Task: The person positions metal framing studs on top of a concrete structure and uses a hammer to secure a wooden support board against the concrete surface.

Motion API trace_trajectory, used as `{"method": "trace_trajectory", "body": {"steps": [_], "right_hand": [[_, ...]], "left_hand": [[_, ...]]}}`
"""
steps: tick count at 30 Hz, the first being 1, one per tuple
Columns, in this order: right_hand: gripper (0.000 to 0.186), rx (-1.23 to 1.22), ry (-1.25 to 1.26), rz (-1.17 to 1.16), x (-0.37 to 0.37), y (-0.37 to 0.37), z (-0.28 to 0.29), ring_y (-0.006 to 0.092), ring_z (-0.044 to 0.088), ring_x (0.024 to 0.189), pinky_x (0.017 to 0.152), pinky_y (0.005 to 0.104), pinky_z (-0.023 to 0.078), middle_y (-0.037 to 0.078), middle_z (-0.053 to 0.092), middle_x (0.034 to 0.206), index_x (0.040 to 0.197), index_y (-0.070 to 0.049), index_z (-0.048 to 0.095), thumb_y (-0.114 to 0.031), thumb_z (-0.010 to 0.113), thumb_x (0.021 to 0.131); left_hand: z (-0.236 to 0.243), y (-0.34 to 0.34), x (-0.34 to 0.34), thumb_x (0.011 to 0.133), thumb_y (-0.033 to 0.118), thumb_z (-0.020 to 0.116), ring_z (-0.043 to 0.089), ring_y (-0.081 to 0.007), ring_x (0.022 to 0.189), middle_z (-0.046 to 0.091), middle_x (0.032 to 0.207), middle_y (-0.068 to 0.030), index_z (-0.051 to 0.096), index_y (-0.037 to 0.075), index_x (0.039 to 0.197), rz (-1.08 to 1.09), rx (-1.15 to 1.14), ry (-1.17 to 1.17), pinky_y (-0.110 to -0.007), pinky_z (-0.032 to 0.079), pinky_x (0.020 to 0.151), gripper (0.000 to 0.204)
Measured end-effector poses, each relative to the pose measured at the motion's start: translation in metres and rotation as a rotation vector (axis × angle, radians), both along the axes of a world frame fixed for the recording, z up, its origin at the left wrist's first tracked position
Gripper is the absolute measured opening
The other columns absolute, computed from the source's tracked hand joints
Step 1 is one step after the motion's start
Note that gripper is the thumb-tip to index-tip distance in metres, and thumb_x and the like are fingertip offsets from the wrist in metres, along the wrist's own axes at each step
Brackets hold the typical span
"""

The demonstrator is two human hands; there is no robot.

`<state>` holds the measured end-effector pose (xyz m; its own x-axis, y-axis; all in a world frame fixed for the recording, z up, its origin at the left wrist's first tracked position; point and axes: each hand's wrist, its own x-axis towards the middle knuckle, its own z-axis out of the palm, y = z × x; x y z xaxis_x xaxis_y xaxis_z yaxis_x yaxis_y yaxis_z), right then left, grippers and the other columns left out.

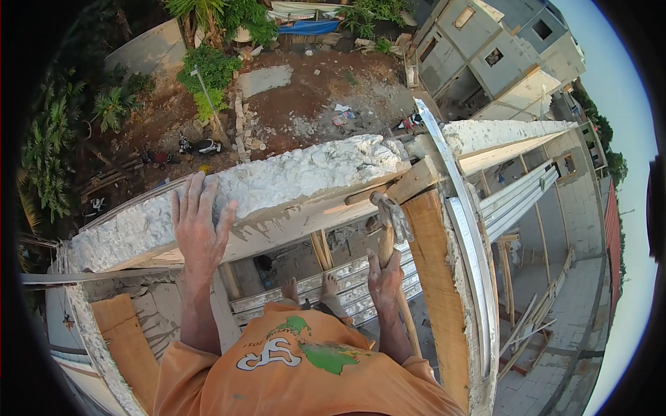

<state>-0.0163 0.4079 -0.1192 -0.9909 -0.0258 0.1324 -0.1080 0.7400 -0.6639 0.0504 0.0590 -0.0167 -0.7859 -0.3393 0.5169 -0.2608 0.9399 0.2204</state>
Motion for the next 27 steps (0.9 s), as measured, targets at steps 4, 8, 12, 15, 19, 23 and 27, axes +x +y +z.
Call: {"method": "trace_trajectory", "body": {"steps": [4,8,12,15,19,23,27], "right_hand": [[0.028,-0.124,0.282,0.002,-0.003,-0.008,0.038,0.0164,0.064,0.071,0.058,0.0324,0.050,0.016,0.067,0.084,0.104,0.001,0.053,-0.015,0.072,0.090],[0.032,-0.089,0.381,0.073,-0.010,-0.009,-0.005,0.0318,0.067,0.070,0.060,0.0390,0.053,0.021,0.067,0.079,0.101,0.000,0.050,-0.015,0.074,0.087],[0.032,0.206,-0.167,0.100,-0.013,0.000,-0.067,0.0472,0.066,0.079,0.065,0.0515,0.053,0.027,0.067,0.086,0.104,0.001,0.052,-0.021,0.069,0.089],[0.033,0.163,-0.231,0.109,-0.007,-0.015,-0.031,0.0504,0.064,0.080,0.066,0.0563,0.051,0.029,0.065,0.081,0.098,-0.001,0.047,-0.022,0.070,0.087],[0.040,0.170,-0.337,0.144,0.024,0.004,-0.057,0.0504,0.064,0.076,0.065,0.0556,0.051,0.029,0.065,0.078,0.104,0.000,0.048,-0.027,0.072,0.086],[0.052,0.171,-0.602,0.107,0.055,0.028,-0.093,0.0493,0.065,0.083,0.073,0.0553,0.050,0.030,0.066,0.084,0.105,0.002,0.051,-0.046,0.066,0.089],[0.058,0.098,-0.693,0.108,0.083,0.052,-0.126,0.0452,0.066,0.086,0.076,0.0505,0.050,0.028,0.066,0.089,0.103,0.004,0.056,-0.051,0.068,0.087]], "left_hand": [[-0.002,0.000,0.001,0.090,0.032,0.068,0.047,-0.0339,0.131,0.053,0.139,-0.0156,0.060,0.005,0.128,0.004,-0.013,-0.001,-0.054,0.028,0.113,0.047],[-0.001,0.002,-0.002,0.090,0.031,0.067,0.046,-0.0338,0.132,0.053,0.139,-0.0158,0.060,0.005,0.128,-0.016,-0.005,0.008,-0.054,0.028,0.113,0.047],[0.000,0.002,0.007,0.091,0.030,0.067,0.046,-0.0343,0.132,0.054,0.138,-0.0157,0.060,0.005,0.128,-0.031,0.007,-0.005,-0.052,0.028,0.114,0.046],[0.002,0.000,0.003,0.091,0.029,0.067,0.046,-0.0350,0.131,0.054,0.137,-0.0157,0.060,0.004,0.128,-0.019,0.008,0.003,-0.050,0.028,0.114,0.045],[0.001,0.001,-0.003,0.090,0.027,0.068,0.048,-0.0357,0.129,0.056,0.135,-0.0164,0.061,0.003,0.127,-0.020,-0.003,0.020,-0.051,0.029,0.113,0.045],[0.001,0.003,-0.005,0.089,0.030,0.069,0.046,-0.0360,0.130,0.053,0.136,-0.0149,0.059,0.005,0.126,-0.026,0.002,0.031,-0.054,0.028,0.112,0.046],[0.004,0.002,-0.003,0.089,0.028,0.069,0.047,-0.0356,0.129,0.053,0.136,-0.0151,0.060,0.004,0.125,-0.028,0.013,0.014,-0.054,0.028,0.112,0.045]]}}
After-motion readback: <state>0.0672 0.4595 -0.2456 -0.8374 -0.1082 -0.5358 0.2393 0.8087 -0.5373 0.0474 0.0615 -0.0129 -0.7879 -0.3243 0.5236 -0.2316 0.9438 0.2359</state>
